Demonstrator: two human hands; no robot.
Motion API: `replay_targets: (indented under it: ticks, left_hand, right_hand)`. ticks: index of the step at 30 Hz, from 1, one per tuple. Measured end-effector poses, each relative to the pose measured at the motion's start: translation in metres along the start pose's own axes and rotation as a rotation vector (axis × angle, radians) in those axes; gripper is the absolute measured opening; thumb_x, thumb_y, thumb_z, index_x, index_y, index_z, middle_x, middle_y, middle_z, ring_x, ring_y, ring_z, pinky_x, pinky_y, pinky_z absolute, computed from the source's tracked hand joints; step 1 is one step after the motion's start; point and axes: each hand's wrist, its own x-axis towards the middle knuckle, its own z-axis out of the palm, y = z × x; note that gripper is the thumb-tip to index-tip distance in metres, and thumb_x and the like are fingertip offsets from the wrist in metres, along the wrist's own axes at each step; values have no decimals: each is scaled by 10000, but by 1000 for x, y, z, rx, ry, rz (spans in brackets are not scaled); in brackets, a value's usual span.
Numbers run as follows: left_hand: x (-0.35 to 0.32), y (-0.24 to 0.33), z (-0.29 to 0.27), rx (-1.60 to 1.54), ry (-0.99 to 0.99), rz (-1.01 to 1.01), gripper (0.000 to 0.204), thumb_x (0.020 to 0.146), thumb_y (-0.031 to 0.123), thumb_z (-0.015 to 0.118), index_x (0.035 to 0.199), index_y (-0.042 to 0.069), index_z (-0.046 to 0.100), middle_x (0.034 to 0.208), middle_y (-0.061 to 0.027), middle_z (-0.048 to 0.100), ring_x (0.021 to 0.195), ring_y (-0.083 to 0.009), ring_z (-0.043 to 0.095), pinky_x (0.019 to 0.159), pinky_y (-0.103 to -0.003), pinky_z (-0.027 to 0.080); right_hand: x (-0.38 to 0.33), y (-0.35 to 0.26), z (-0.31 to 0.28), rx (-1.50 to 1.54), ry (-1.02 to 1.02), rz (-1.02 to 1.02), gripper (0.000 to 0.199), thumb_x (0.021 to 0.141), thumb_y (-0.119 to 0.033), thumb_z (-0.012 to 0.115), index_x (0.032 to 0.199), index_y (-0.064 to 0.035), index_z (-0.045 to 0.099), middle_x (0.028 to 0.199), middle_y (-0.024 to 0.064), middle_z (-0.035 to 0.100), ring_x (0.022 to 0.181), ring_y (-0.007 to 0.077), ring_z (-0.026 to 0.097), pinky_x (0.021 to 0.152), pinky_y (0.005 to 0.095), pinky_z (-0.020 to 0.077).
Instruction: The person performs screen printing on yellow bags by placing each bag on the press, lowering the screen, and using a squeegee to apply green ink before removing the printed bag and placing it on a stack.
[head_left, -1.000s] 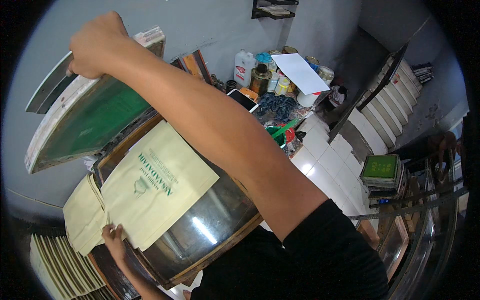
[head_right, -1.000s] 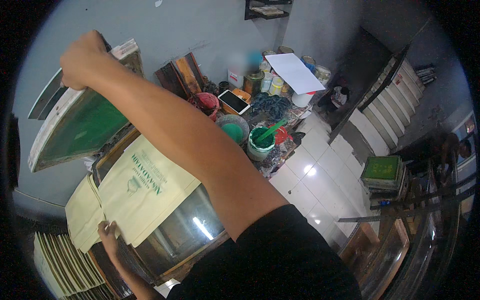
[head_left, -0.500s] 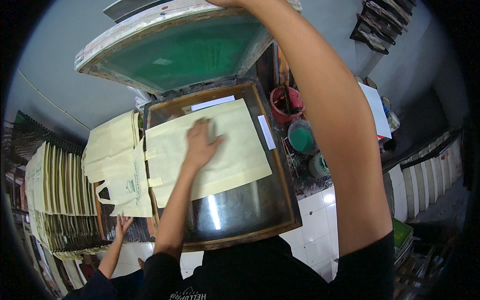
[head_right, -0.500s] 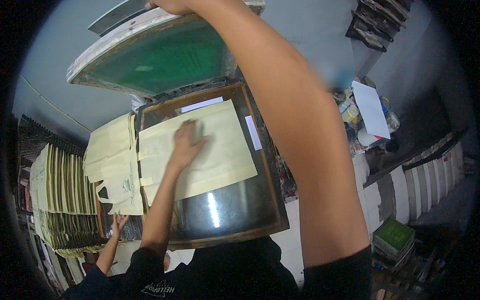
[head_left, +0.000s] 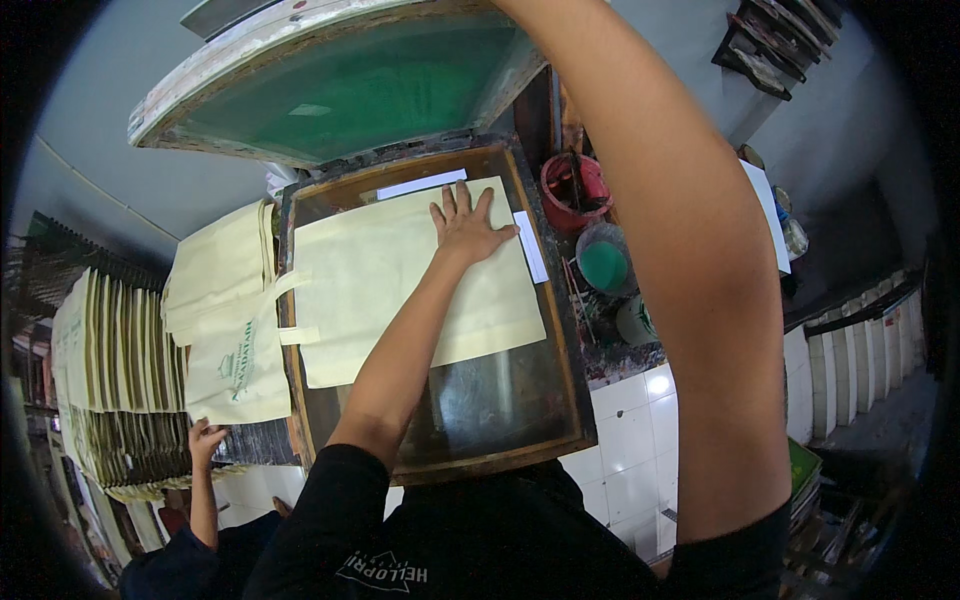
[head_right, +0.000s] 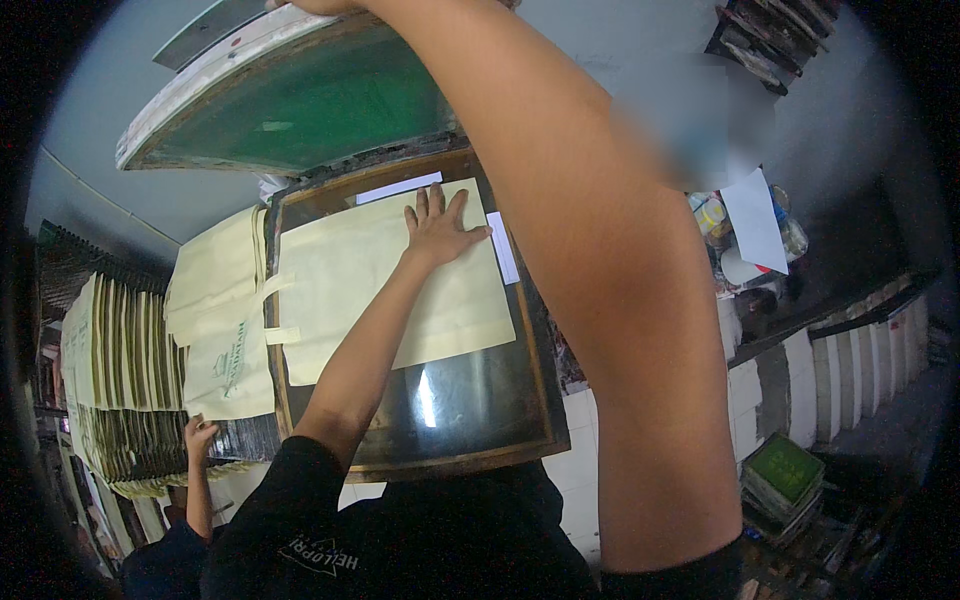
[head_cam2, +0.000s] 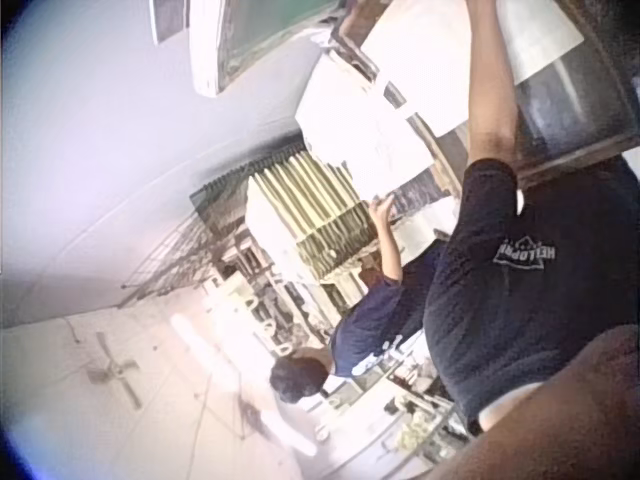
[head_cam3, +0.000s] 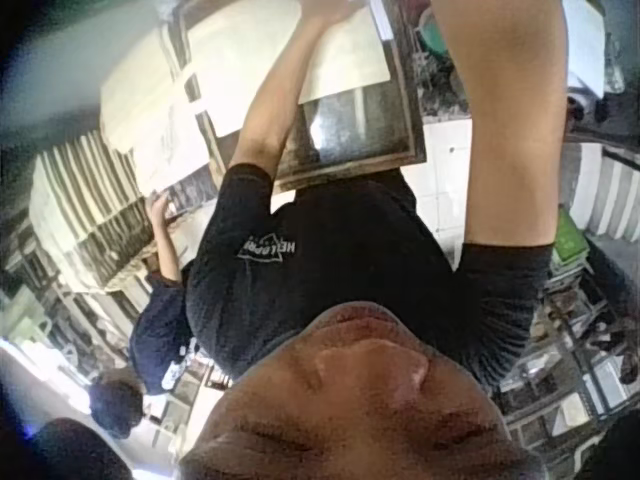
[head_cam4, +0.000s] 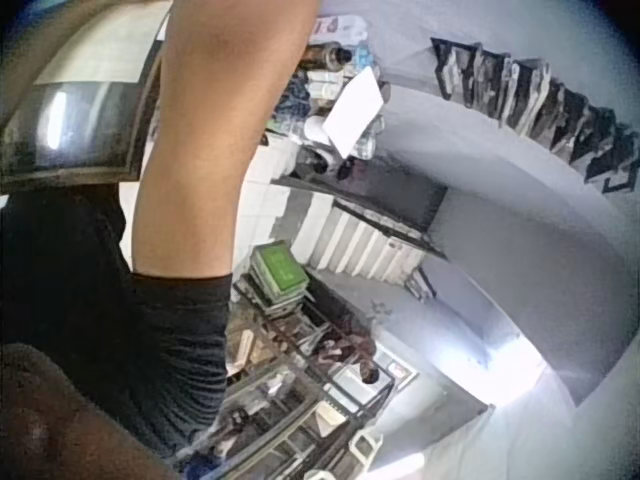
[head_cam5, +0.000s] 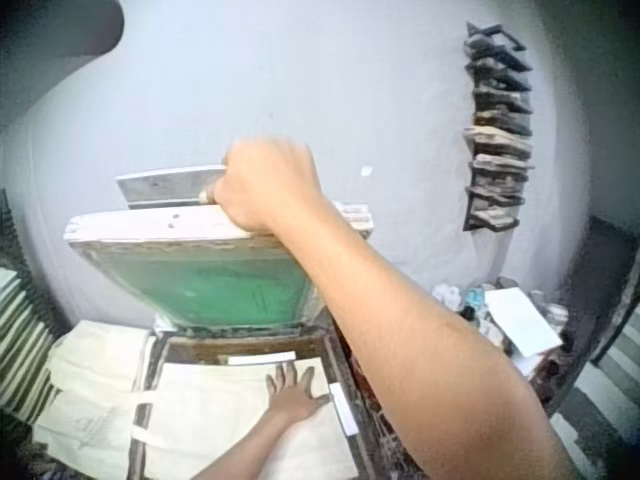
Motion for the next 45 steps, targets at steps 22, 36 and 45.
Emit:
replay_targets:
  ticks: [22,36,45]
  left_hand:
    - [-24,-12,-63,-418,312,111,944,859,643,652,1543,66,352,1530,-303,367,1452,-453,311,1173,-566,260]
    - [-334,-76,27,-2200,-40,-437,392,1035,206,553,1217,-141,556,1257,-304,629,1143,-348,674,954,-425,586]
    - [-330,-76,32,-1948,-1,-523,466,1064,299,508,1240,-133,507,1203,-326,639,1122,-371,680,927,-433,600]
  right_hand:
    - [-52,-24,-11,137,-18,-20,358,887,-343,706,928,7,767,907,229,733,857,366,714,808,448,555]
    - [-341,-78,92,396,-133,-36,179,866,-141,700,968,-9,637,901,155,683,840,333,677,724,431,549]
    - [-332,-69,121,203,-596,-21,197,926,-231,654,873,-42,632,756,183,673,748,377,680,662,485,533]
